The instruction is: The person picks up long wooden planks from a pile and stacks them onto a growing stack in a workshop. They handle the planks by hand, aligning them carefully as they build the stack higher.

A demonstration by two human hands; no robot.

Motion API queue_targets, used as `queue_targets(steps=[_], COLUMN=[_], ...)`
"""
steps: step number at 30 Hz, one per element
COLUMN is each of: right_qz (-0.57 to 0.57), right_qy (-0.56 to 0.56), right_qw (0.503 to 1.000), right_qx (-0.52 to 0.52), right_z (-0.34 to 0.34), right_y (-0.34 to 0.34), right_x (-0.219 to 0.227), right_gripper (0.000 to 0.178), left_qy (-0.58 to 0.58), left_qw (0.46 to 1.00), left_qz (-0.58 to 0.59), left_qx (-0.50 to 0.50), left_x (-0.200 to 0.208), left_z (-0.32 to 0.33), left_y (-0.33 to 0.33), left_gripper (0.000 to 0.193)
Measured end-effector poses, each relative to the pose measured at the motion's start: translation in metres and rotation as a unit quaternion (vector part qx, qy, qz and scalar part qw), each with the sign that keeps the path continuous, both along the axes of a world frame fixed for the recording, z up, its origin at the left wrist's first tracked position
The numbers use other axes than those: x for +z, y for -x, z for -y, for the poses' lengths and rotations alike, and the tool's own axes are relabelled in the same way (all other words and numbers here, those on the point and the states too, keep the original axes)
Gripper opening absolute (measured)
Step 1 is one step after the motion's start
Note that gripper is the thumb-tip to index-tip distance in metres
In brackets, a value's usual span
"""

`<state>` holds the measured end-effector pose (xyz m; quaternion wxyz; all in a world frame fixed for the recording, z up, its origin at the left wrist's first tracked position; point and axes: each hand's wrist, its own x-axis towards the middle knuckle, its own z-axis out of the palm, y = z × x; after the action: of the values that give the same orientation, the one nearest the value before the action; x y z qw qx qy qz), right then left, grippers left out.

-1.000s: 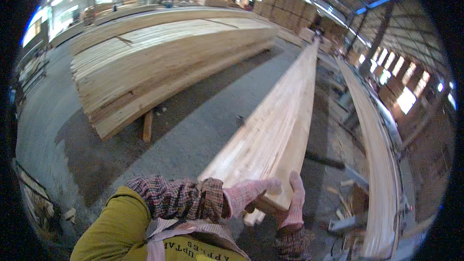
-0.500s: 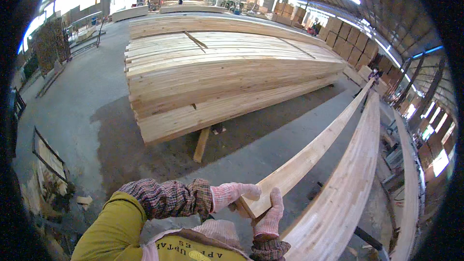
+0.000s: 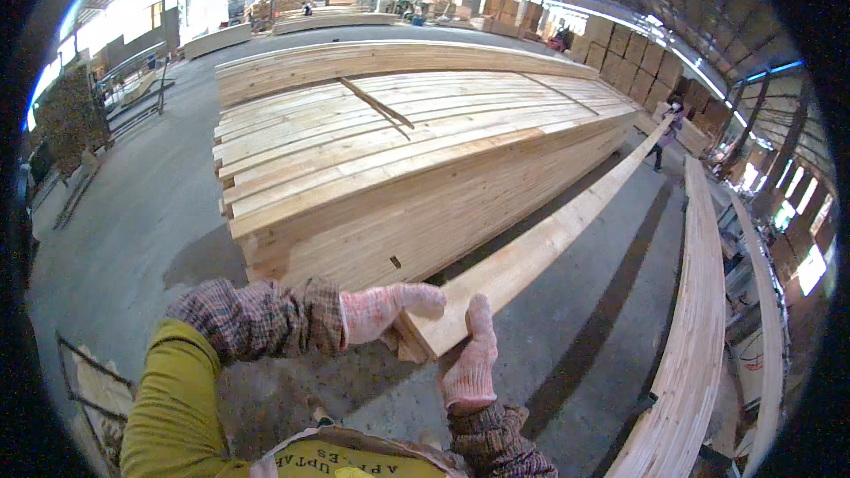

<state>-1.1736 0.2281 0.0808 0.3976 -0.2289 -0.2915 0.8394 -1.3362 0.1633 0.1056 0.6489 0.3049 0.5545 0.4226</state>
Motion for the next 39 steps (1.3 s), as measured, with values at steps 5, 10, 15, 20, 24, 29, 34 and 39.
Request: queue_targets(steps=[5, 10, 15, 20, 24, 29, 34, 39], right_qz=[-0.051, -0.092, 0.002, -0.038, -0.046, 0.112, 0.044, 0.129], right_qy=[-0.054, -0.012, -0.041, -0.008, 0.042, -0.018, 0.01, -0.02], right_qw=[0.996, 0.995, 0.997, 0.998, 0.995, 0.99, 0.989, 0.972], right_qx=[0.044, 0.034, -0.059, -0.054, -0.081, -0.082, -0.137, -0.194], right_z=[0.009, 0.003, 0.004, -0.007, -0.027, -0.037, -0.063, -0.077], right_y=[0.173, 0.36, 0.45, 0.555, 0.647, 0.771, 0.845, 0.955], right_x=[0.052, 0.084, 0.064, 0.005, -0.055, -0.082, -0.126, -0.12], right_gripper=[0.068, 0.064, 0.071, 0.044, 0.033, 0.049, 0.046, 0.047], left_qy=[-0.065, -0.084, 0.01, 0.018, -0.015, 0.004, -0.004, -0.161], left_qw=[0.996, 0.994, 0.996, 0.996, 0.999, 0.992, 0.994, 0.979], left_qz=[-0.049, -0.059, -0.078, -0.069, -0.031, 0.095, 0.105, 0.124], left_qx=[-0.038, -0.034, -0.037, -0.058, -0.034, 0.083, 0.039, 0.018], left_x=[0.077, 0.113, 0.091, 0.029, -0.027, -0.129, -0.14, -0.167], left_z=[0.018, 0.014, -0.001, -0.01, -0.024, -0.03, -0.053, -0.078], left_y=[0.175, 0.365, 0.465, 0.561, 0.64, 0.776, 0.83, 0.942], left_gripper=[0.061, 0.055, 0.079, 0.083, 0.063, 0.063, 0.061, 0.067])
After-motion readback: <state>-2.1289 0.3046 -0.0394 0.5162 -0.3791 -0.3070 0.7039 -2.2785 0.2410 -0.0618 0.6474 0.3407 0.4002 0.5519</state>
